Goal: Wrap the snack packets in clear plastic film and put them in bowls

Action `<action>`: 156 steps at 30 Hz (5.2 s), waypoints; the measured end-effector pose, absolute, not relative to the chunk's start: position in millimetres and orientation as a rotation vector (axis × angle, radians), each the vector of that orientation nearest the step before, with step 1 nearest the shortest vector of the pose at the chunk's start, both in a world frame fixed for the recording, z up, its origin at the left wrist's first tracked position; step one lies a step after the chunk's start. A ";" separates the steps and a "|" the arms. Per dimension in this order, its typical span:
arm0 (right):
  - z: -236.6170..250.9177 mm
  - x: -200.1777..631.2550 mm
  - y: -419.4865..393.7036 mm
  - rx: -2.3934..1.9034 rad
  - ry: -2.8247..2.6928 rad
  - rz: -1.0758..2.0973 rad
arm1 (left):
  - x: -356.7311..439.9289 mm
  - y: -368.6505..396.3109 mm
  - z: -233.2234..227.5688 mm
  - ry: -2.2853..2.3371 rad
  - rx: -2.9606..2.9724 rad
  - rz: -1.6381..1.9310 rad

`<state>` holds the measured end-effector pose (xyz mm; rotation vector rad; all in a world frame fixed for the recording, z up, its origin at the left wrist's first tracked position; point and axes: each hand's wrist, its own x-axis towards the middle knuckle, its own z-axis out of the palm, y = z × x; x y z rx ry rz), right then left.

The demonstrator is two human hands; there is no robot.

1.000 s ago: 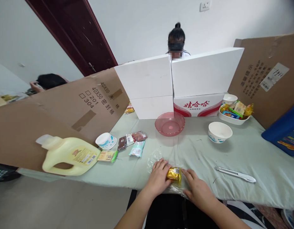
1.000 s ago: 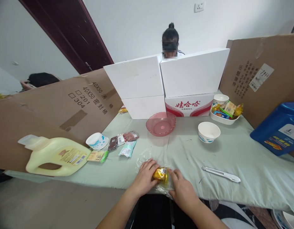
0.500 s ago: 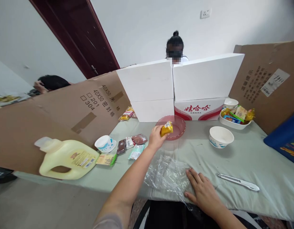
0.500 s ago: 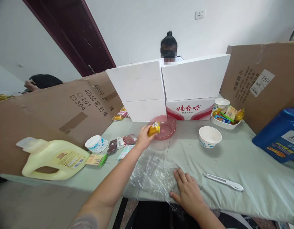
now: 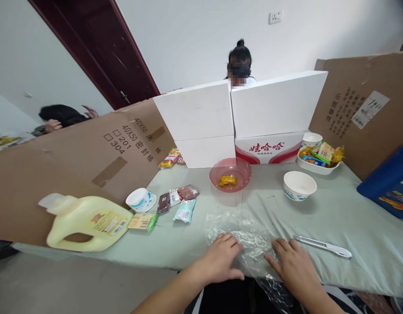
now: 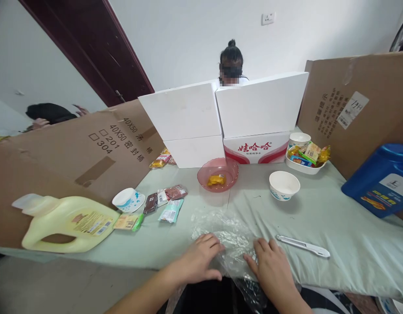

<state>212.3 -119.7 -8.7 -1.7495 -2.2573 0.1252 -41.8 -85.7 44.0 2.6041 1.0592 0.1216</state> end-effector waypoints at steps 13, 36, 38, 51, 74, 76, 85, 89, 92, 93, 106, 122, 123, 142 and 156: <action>-14.7 172.4 -75.9 -1.430 -2.393 0.392 | -37.8 -121.2 26.8 1.115 2.622 0.125; 15.5 249.7 -129.1 -1.352 -2.298 0.746 | -74.8 -103.7 59.4 1.060 2.189 -0.242; 18.2 250.5 -128.6 -1.311 -2.287 0.767 | -74.9 -99.0 62.7 1.012 2.039 -0.314; -12.7 246.3 -128.5 -1.609 -1.810 0.365 | -39.1 -26.6 55.0 1.157 2.236 -0.088; -27.3 255.5 -128.6 -1.819 -1.984 -0.099 | 3.5 -72.9 -1.6 1.005 2.919 0.415; -20.4 251.8 -126.8 -1.783 -1.923 -0.175 | -0.4 -74.2 -8.1 0.982 2.894 0.349; -24.4 181.8 -100.3 -1.377 -2.369 -0.111 | -5.6 -67.4 -13.0 1.003 2.809 0.203; -51.1 217.6 -100.3 -1.525 -2.348 -0.131 | -45.0 -61.9 -12.9 1.159 2.789 0.221; -48.5 255.5 -116.2 -1.517 -2.357 -0.148 | -84.9 -63.2 -10.3 1.261 2.805 0.251; -43.2 265.0 -122.7 -1.476 -2.388 -0.126 | -94.8 -65.7 -9.0 1.262 2.819 0.279; -6.3 270.9 -159.2 -1.241 -2.368 0.384 | -106.6 -102.9 12.8 0.930 2.737 0.564; -19.8 234.4 -94.4 -2.007 -2.155 -0.002 | -67.5 -52.5 -8.7 1.922 2.366 0.202; -19.9 234.6 -94.5 -2.018 -2.160 -0.019 | -66.2 -54.0 -8.4 1.966 2.380 0.238; -52.3 239.8 -120.2 -1.479 -2.405 -0.296 | -47.9 -90.9 -20.6 1.355 2.741 0.148; -17.6 268.9 -194.4 -1.276 -2.449 -0.035 | 0.1 -127.8 -7.6 0.989 2.636 0.359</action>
